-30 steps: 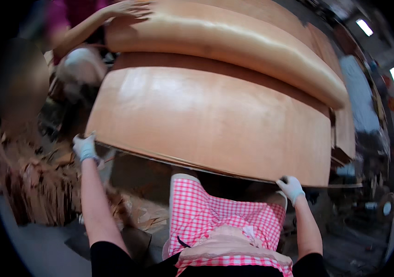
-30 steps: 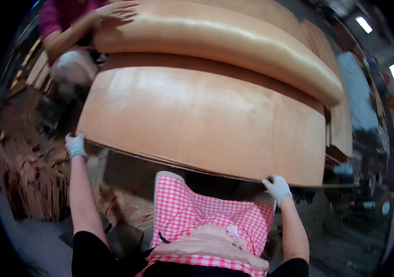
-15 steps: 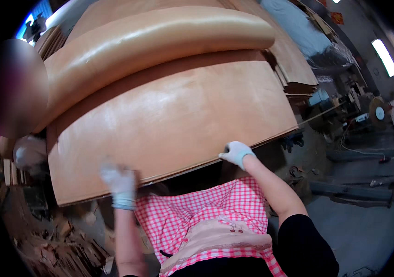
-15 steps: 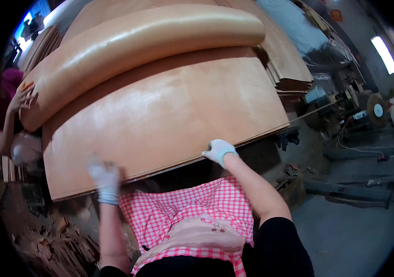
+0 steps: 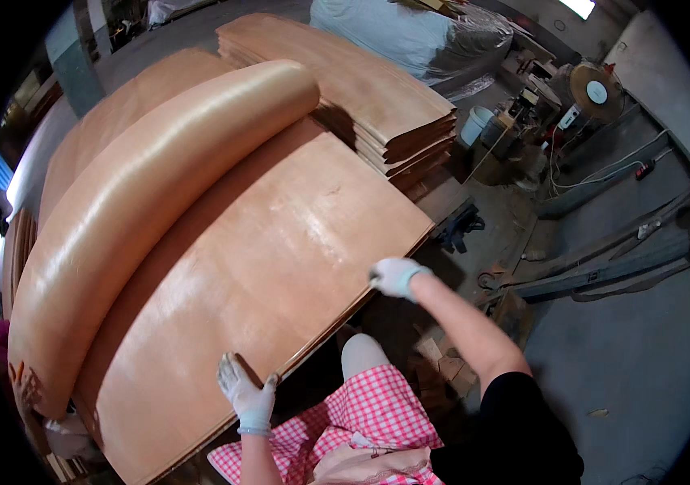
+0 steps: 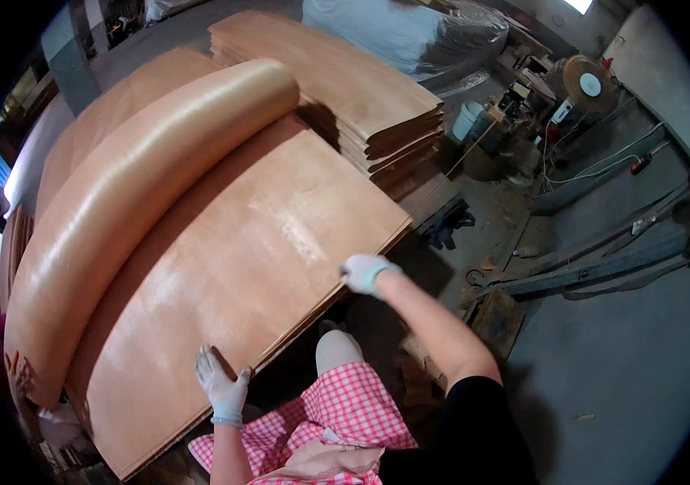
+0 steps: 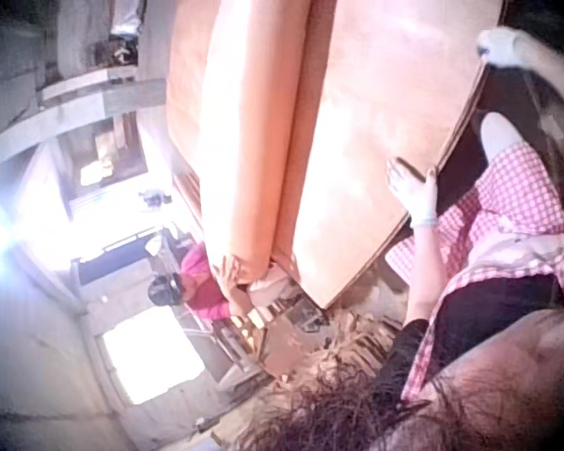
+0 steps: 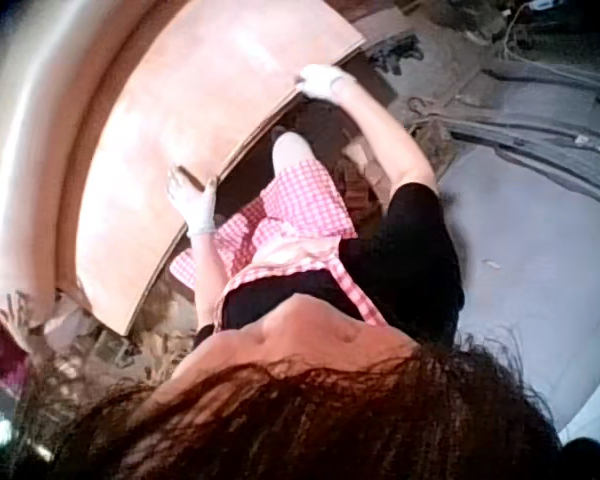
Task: The person, assisted by another individual, aligns and stacks thin sheets of wood veneer onto a larger panel, using their hands to press down and smooth the layers.
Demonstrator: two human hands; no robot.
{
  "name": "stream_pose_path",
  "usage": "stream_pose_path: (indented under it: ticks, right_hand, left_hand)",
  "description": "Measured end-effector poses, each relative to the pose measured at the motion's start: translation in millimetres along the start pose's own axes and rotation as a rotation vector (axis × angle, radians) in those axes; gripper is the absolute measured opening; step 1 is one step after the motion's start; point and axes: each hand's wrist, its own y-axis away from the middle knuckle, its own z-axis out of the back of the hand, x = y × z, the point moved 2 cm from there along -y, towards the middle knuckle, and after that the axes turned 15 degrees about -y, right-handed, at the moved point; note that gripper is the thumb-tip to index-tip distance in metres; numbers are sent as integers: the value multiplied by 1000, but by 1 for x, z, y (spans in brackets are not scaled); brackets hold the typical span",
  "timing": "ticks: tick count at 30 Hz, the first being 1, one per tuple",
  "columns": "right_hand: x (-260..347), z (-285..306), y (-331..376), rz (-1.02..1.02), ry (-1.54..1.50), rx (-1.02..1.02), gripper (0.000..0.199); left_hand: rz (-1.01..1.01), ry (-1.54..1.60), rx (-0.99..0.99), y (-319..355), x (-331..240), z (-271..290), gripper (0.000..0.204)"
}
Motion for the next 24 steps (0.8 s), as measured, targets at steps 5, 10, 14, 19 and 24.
stream_pose_path:
  ticks: [5,10,14,19,24]
  right_hand:
    - [-114,103,-17,-95,57,-136,30]
    - [-161,116,-45,-214,-85,-197,42]
    - [-209,84,-53,-253,-555,-367,51]
    - [-231,48,-21,-320,-862,-1094,38]
    - [-105,-31,16,51,-777,-805,35]
  left_hand:
    - [-8,-74,36,1,1,4,104]
    - [-17,-89,25,6,9,2,106]
    - [-33,-106,25,3,6,3,106]
    - [-55,-100,-9,4,-1,-2,102]
    - [136,200,-218,16,-2,7,66]
